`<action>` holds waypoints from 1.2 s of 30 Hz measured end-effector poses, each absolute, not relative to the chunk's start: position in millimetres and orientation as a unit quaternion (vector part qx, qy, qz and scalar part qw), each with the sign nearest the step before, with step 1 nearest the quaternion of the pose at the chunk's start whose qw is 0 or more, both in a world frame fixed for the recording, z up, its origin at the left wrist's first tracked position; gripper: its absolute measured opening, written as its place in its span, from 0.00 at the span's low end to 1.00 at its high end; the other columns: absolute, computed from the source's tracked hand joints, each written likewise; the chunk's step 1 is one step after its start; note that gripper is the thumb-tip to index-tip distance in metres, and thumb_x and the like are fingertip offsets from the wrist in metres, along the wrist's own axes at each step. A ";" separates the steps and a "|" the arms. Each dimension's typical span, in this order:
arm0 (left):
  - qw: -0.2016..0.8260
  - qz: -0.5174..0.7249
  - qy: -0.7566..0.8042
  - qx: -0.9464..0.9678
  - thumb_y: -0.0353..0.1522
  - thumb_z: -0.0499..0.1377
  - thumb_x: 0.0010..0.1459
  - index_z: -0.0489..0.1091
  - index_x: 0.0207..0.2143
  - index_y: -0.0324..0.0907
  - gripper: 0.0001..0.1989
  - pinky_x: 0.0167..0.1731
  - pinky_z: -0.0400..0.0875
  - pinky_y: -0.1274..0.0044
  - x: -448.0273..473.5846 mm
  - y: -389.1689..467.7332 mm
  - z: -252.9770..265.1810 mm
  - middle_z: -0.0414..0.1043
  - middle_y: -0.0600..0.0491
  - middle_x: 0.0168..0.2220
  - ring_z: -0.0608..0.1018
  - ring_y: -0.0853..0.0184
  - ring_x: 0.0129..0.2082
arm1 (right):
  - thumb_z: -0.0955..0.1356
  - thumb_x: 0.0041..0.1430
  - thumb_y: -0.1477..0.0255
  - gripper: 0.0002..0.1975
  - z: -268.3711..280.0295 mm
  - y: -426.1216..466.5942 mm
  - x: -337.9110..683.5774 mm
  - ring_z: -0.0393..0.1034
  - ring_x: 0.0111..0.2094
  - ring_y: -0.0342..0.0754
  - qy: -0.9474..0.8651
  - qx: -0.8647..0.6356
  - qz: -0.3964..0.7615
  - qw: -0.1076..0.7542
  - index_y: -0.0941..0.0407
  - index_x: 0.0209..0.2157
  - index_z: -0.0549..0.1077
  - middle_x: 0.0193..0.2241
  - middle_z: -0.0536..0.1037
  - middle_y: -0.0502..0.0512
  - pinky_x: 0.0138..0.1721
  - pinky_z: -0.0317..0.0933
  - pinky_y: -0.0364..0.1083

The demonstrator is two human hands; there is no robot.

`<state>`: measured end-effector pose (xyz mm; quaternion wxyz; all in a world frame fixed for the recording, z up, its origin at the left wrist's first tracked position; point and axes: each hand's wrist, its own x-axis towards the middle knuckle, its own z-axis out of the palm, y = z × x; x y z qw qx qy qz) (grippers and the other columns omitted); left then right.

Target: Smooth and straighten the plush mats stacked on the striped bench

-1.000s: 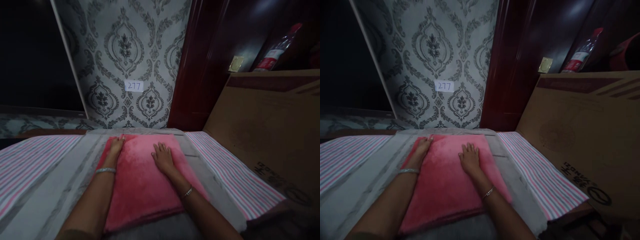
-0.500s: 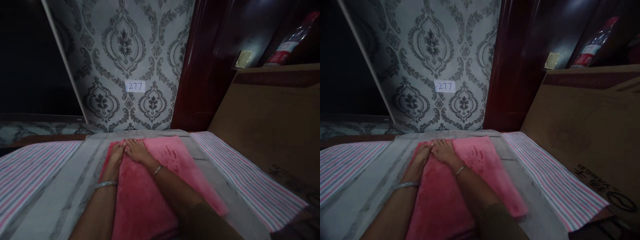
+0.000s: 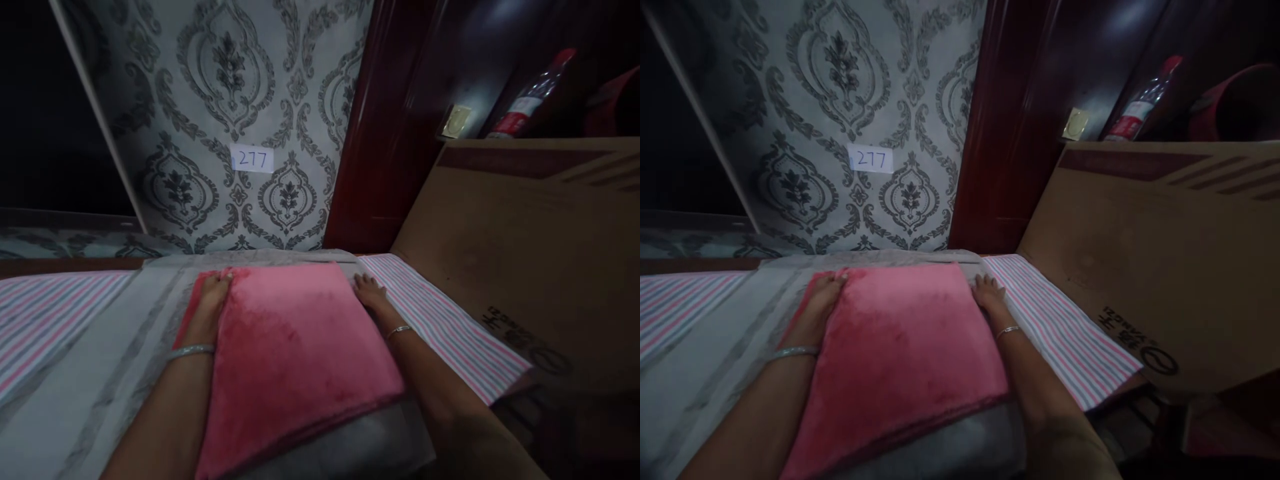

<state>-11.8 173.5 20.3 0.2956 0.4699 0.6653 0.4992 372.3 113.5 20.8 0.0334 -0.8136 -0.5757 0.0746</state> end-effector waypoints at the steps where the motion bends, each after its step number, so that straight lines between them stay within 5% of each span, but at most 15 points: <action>1: 0.288 0.488 0.675 0.473 0.36 0.57 0.49 0.72 0.28 0.40 0.09 0.41 0.71 0.66 -10.1 172.2 25.3 0.76 0.46 0.30 0.77 0.54 0.37 | 0.51 0.69 0.61 0.30 22.8 104.6 375.1 0.42 0.69 0.61 -0.563 -0.823 0.066 0.044 0.56 0.69 0.50 0.69 0.47 0.67 0.61 0.45 0.68; 5: 0.127 0.433 0.687 0.570 0.35 0.56 0.51 0.68 0.53 0.32 0.26 0.57 0.60 0.59 10.2 161.0 50.6 0.68 0.34 0.55 0.68 0.45 0.57 | 0.54 0.68 0.65 0.30 37.0 76.0 336.6 0.40 0.70 0.57 -0.635 -0.761 0.016 0.133 0.57 0.69 0.49 0.70 0.47 0.65 0.64 0.41 0.63; 8: -0.016 0.331 0.593 0.734 0.39 0.53 0.57 0.55 0.65 0.33 0.35 0.64 0.50 0.61 39.3 146.0 58.3 0.54 0.36 0.67 0.56 0.50 0.67 | 0.57 0.68 0.63 0.30 37.8 57.5 284.1 0.39 0.70 0.55 -0.757 -0.636 0.005 0.150 0.55 0.69 0.50 0.70 0.46 0.61 0.66 0.36 0.62; 10: -0.010 0.229 0.546 0.806 0.42 0.50 0.61 0.52 0.67 0.37 0.35 0.66 0.43 0.58 56.7 136.8 52.4 0.48 0.40 0.70 0.49 0.53 0.70 | 0.56 0.69 0.61 0.30 30.3 45.3 257.8 0.39 0.70 0.55 -0.794 -0.591 0.028 0.142 0.54 0.69 0.51 0.70 0.47 0.59 0.66 0.35 0.62; 15: 0.072 0.051 0.548 0.832 0.44 0.45 0.65 0.51 0.68 0.45 0.31 0.66 0.36 0.53 66.7 131.2 28.5 0.42 0.47 0.71 0.46 0.56 0.71 | 0.56 0.69 0.57 0.30 10.6 27.7 246.7 0.39 0.70 0.55 -0.777 -0.610 0.060 0.144 0.55 0.68 0.53 0.70 0.49 0.57 0.67 0.36 0.60; 24: 0.038 0.136 0.537 0.832 0.41 0.46 0.64 0.60 0.64 0.45 0.27 0.66 0.39 0.56 60.0 131.0 20.1 0.52 0.45 0.68 0.52 0.58 0.69 | 0.55 0.69 0.58 0.31 2.7 9.4 317.7 0.40 0.70 0.54 -0.655 -0.737 0.078 0.143 0.56 0.69 0.50 0.70 0.47 0.59 0.65 0.40 0.63; 29: 0.136 0.186 0.529 0.817 0.39 0.48 0.62 0.66 0.60 0.40 0.27 0.67 0.43 0.58 55.3 125.1 35.9 0.60 0.44 0.65 0.58 0.57 0.67 | 0.54 0.70 0.62 0.30 -16.4 -15.8 353.9 0.45 0.69 0.54 -0.623 -0.758 0.091 0.170 0.60 0.68 0.54 0.68 0.55 0.62 0.66 0.40 0.60; 33: 0.183 0.241 0.515 0.802 0.42 0.43 0.64 0.68 0.58 0.40 0.27 0.65 0.54 0.64 44.4 94.7 52.3 0.70 0.45 0.59 0.66 0.59 0.63 | 0.58 0.66 0.60 0.29 -34.2 -33.7 375.3 0.52 0.67 0.55 -0.619 -0.723 0.125 0.280 0.59 0.64 0.62 0.64 0.63 0.63 0.65 0.45 0.59; 36: 0.131 0.244 0.475 0.836 0.45 0.49 0.62 0.65 0.61 0.42 0.29 0.65 0.53 0.61 41.2 38.5 39.6 0.65 0.45 0.62 0.64 0.54 0.64 | 0.60 0.62 0.57 0.33 -45.2 -51.0 377.9 0.61 0.62 0.55 -0.595 -0.679 0.147 0.405 0.59 0.63 0.63 0.61 0.67 0.64 0.63 0.53 0.57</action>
